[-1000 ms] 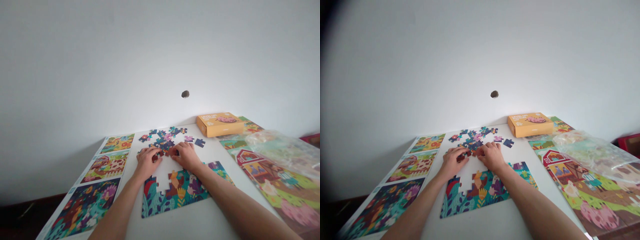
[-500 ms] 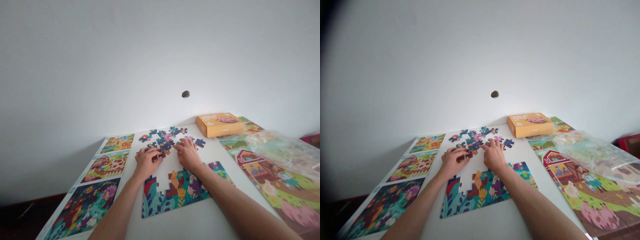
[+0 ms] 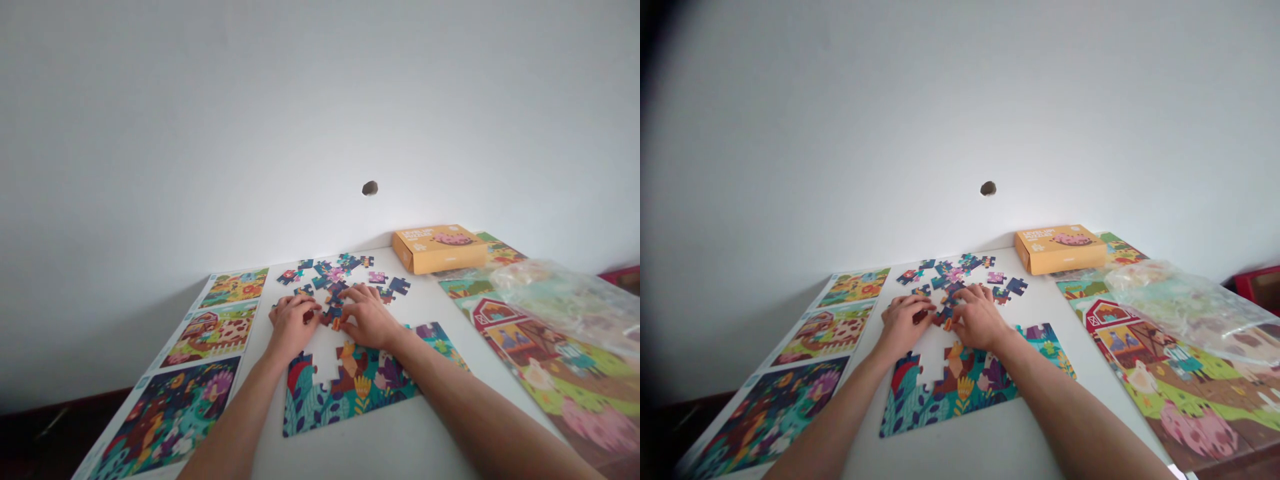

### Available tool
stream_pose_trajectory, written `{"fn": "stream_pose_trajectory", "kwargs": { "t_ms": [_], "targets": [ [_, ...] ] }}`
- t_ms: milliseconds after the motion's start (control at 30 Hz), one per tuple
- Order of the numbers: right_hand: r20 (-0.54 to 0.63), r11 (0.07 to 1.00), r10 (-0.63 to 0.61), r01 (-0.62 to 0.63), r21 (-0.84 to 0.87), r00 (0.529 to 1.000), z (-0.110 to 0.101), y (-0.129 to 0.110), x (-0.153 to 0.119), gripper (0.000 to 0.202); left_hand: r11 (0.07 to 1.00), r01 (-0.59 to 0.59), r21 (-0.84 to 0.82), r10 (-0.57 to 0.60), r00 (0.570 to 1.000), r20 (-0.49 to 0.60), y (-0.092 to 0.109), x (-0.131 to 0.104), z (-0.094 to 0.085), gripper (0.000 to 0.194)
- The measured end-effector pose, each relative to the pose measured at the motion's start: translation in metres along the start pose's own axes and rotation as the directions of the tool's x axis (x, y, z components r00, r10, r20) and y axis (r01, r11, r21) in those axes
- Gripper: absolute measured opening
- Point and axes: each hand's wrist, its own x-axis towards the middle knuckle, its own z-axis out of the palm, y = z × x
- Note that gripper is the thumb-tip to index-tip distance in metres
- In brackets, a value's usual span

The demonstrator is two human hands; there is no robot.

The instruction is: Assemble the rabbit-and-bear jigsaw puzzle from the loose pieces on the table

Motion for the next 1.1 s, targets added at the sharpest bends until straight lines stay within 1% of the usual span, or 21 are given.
{"fn": "stream_pose_trajectory", "kwargs": {
  "t_ms": [67, 133, 233, 367, 533, 733, 867, 1000, 1100],
  "targets": [
    [0.022, 0.998, -0.049, 0.048, 0.031, 0.999, -0.001, -0.001, 0.001, 0.007, 1.000, -0.011, -0.006, 0.011, 1.000, 0.005, 0.001, 0.000, -0.001, 0.011],
    [0.046, 0.998, -0.060, 0.058, 0.041, 0.997, -0.001, -0.002, 0.001, 0.006, 1.000, -0.026, -0.011, 0.026, 1.000, 0.016, 0.003, 0.000, -0.002, 0.010],
    [0.069, 0.999, -0.030, 0.028, 0.034, 0.997, -0.001, -0.002, 0.003, 0.008, 0.998, -0.059, -0.013, 0.060, 0.997, 0.053, 0.007, -0.003, -0.006, 0.011],
    [0.068, 0.999, 0.015, -0.017, 0.028, 0.998, -0.001, 0.000, 0.003, 0.022, 0.995, -0.101, -0.011, 0.101, 0.990, 0.102, 0.009, -0.004, -0.008, 0.019],
    [0.063, 0.999, 0.046, -0.047, 0.008, 0.997, -0.001, 0.002, 0.003, 0.028, 0.995, -0.088, -0.036, 0.091, 0.992, 0.088, 0.008, -0.003, -0.007, 0.016],
    [0.063, 0.994, 0.112, -0.111, -0.012, 0.992, 0.003, 0.003, 0.005, 0.017, 0.994, -0.108, -0.021, 0.109, 0.989, 0.103, 0.010, -0.003, -0.010, 0.013],
    [0.087, 0.992, 0.117, -0.114, -0.047, 0.989, 0.005, 0.003, 0.004, 0.015, 0.994, -0.109, -0.025, 0.111, 0.988, 0.103, 0.010, -0.003, -0.009, 0.013],
    [0.073, 0.991, 0.120, -0.115, -0.063, 0.990, 0.005, 0.002, 0.003, 0.017, 0.995, -0.099, -0.029, 0.101, 0.991, 0.091, 0.009, -0.002, -0.006, 0.011],
    [0.050, 0.992, 0.112, -0.109, -0.057, 0.992, 0.005, 0.001, 0.002, 0.024, 0.995, -0.093, -0.032, 0.096, 0.992, 0.085, 0.007, -0.002, -0.005, 0.011]
  ]
}}
